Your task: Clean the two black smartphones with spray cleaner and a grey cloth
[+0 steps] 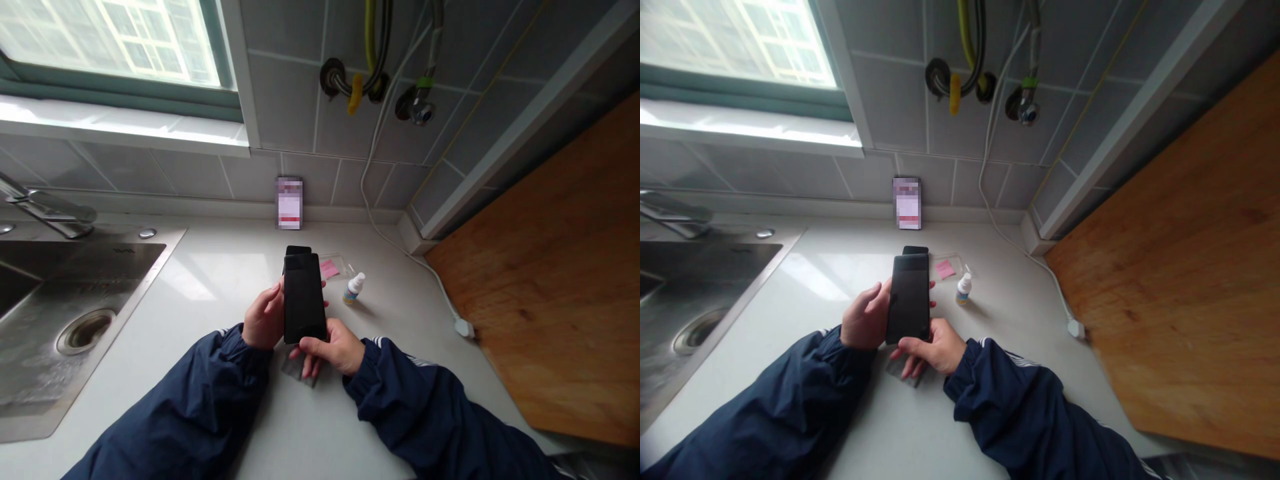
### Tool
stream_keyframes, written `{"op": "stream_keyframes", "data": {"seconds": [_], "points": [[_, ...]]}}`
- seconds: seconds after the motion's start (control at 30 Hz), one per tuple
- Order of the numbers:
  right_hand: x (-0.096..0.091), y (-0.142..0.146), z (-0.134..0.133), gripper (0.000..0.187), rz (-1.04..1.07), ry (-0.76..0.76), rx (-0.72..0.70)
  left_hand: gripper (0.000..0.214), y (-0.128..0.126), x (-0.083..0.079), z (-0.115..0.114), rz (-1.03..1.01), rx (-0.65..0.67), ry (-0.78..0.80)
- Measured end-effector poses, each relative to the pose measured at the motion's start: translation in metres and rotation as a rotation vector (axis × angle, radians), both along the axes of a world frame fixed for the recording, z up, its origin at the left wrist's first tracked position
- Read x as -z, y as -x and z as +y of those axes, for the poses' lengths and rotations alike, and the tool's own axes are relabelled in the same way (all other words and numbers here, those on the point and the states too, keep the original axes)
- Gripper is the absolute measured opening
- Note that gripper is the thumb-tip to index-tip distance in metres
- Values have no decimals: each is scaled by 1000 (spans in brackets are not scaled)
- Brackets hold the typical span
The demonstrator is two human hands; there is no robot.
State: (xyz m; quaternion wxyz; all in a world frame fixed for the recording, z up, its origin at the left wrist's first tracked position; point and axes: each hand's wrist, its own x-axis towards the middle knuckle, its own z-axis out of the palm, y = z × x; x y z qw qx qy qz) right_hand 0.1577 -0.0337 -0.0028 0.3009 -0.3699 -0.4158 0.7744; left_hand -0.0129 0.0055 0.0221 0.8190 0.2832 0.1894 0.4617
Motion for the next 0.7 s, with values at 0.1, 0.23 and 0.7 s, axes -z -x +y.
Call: {"op": "stream_keyframes", "data": {"seconds": [0.1,0.23,0.7], "points": [[1,-1,1,64,17,13,47,71,4,2,5,151,-50,-13],[5,-1,3,63,30,39,141,70,9,7,10,549,-260,-117],[7,2,7,62,54,114,309,60,13,29,22,1759,-577,-919]]}}
